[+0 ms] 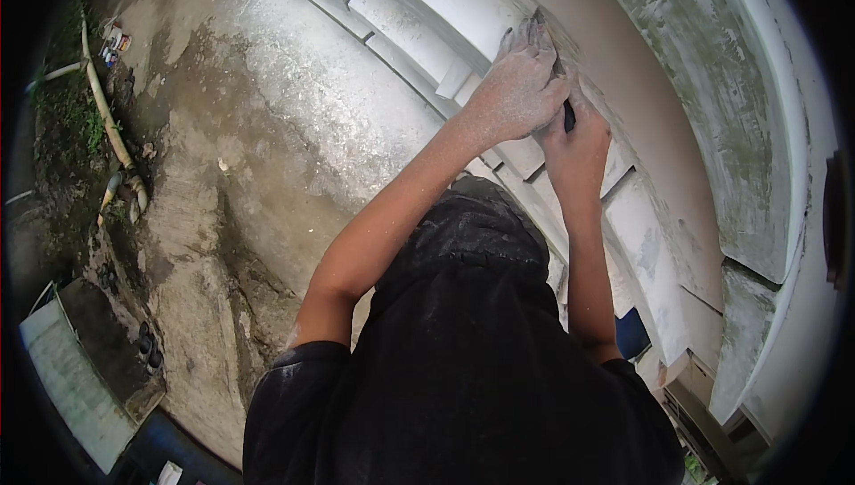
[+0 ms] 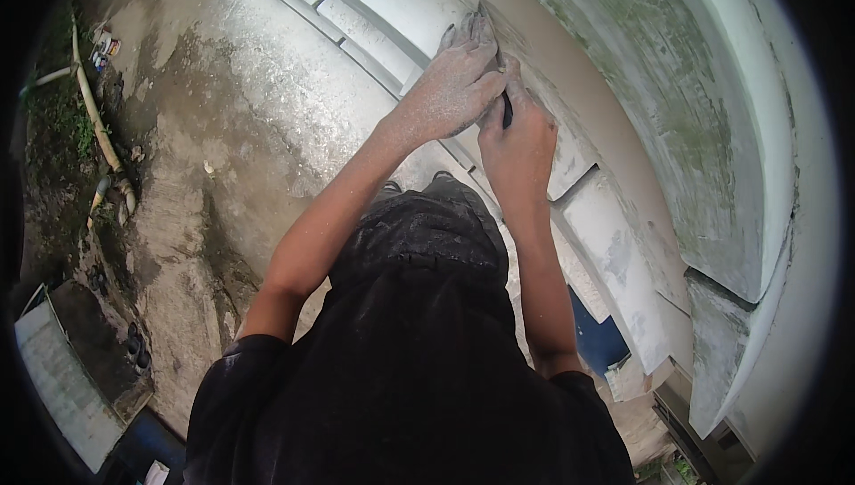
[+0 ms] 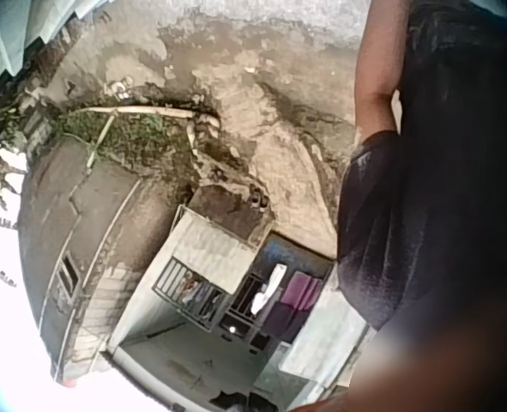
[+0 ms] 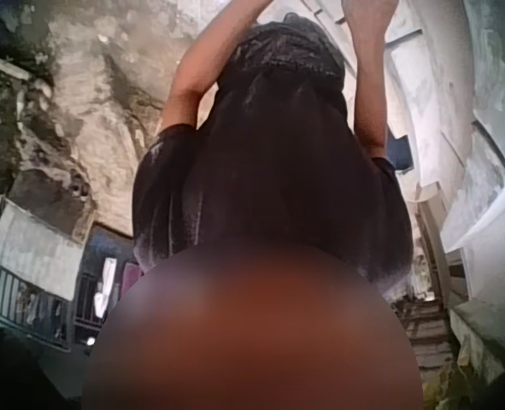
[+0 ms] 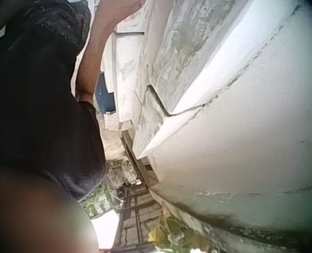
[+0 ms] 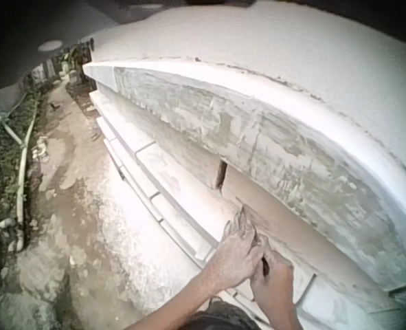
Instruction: Using a putty knife and hands to apply and smooth wall putty into cracks and imperfections on an exterior wall ledge.
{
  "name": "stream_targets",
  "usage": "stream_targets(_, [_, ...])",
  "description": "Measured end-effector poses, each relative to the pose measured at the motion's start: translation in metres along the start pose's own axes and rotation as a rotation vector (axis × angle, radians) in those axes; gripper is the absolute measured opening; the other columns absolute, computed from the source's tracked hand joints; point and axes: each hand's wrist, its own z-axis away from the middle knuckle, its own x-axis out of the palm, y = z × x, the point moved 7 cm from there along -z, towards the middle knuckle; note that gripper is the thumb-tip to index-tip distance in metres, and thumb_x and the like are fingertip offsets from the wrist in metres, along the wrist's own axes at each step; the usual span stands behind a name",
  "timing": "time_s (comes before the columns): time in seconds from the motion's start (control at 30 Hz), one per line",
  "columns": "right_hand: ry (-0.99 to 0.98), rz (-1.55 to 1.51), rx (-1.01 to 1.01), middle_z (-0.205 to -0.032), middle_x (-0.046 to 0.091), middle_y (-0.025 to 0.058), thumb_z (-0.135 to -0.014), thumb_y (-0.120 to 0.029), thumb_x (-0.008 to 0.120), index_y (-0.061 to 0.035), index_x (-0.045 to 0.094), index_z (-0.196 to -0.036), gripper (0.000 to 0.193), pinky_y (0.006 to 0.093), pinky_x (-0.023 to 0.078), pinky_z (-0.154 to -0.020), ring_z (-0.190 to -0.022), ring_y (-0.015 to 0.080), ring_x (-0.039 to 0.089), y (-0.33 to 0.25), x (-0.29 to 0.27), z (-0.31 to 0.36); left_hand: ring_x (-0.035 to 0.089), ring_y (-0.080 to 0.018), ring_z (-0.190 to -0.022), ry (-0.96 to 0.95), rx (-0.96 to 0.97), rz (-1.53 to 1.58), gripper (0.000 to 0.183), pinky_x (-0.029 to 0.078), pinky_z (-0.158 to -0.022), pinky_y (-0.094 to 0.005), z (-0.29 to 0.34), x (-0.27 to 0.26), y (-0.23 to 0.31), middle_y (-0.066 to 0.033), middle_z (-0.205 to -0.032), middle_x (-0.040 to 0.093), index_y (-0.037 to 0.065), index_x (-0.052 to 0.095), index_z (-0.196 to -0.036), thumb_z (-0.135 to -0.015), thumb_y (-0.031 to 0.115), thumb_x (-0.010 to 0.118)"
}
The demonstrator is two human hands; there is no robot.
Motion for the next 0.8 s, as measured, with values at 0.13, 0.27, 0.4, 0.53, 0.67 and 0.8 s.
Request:
stream_targets(0.13, [-0.049,-0.007,0.013,-0.087,0.066,0.0283,-0.087,-0.002,0.058,-0.0003,0.057,-0.136,0.049,0.0462,0.051,-0.078,-0.081,0.0415,0.067,-0.014,0.01,-0.01,0.047,-0.0546,-0.124,-0.229,-0.033,0.027,0.057,0.028,-0.112,-0.0584,0.001,-0.003,-0.012,-0.0412,-0.121,0.056,-0.019,0.057,-0.116,-0.094,0.033,0.048])
stream_targets(0.27, [-0.005,0.04,-0.077,-0.087,0.065,0.028,-0.087,-0.002,0.058,-0.0019,0.056,-0.138,0.05,0.0463,0.05,-0.077,-0.081,0.0419,0.066,-0.011,0.014,-0.02,0.045,-0.0545,-0.126,-0.129,-0.088,0.052,0.057,0.03,-0.11,-0.0586,-0.014,-0.009,-0.024,-0.0416,-0.125,0.054,-0.019,0.056,-0.118,-0.093,0.032,0.05])
stream_targets(0.4, [-0.053,-0.024,-0.045,-0.091,0.066,0.0285,-0.088,-0.001,0.058,-0.0014,0.055,-0.138,0.051,0.0449,0.051,-0.08,-0.086,0.042,0.068,-0.016,0.015,-0.019,0.046,-0.0554,-0.125,-0.12,-0.014,-0.027,0.053,0.032,-0.109,-0.0585,0.004,-0.001,-0.019,-0.0411,-0.13,0.05,-0.016,0.057,-0.119,-0.091,0.029,0.053])
stream_targets(0.53, [-0.058,-0.008,-0.038,-0.106,0.066,0.0296,-0.088,-0.005,0.059,-0.0005,0.058,-0.134,0.046,0.0465,0.049,-0.09,-0.102,0.0442,0.064,-0.018,0.035,-0.045,0.058,-0.0433,-0.104,0.02,0.066,-0.103,0.026,0.043,-0.091,-0.0538,-0.018,-0.023,-0.038,-0.0258,-0.106,0.059,-0.003,0.065,-0.096,-0.082,0.017,0.06])
stream_targets(0.67, [0.061,-0.03,-0.186,-0.11,0.066,0.0284,-0.09,-0.007,0.059,-0.0018,0.061,-0.131,0.042,0.0451,0.048,-0.093,-0.104,0.0436,0.063,-0.034,0.02,-0.04,0.06,-0.0376,-0.096,-0.106,0.185,-0.19,0.013,0.046,-0.085,-0.0505,-0.024,-0.048,-0.032,-0.0192,-0.096,0.063,-0.001,0.064,-0.085,-0.079,0.009,0.06])
stream_targets(0.8, [-0.114,-0.022,-0.018,-0.104,0.068,0.0258,-0.091,-0.008,0.061,-0.0031,0.06,-0.134,0.043,0.0416,0.05,-0.088,-0.093,0.038,0.068,-0.021,-0.007,-0.007,0.054,-0.0434,-0.123,-0.046,-0.037,0.026,0.035,0.037,-0.109,-0.0516,0.009,-0.052,-0.037,-0.029,-0.126,0.06,-0.009,0.062,-0.11,-0.082,0.009,0.054])
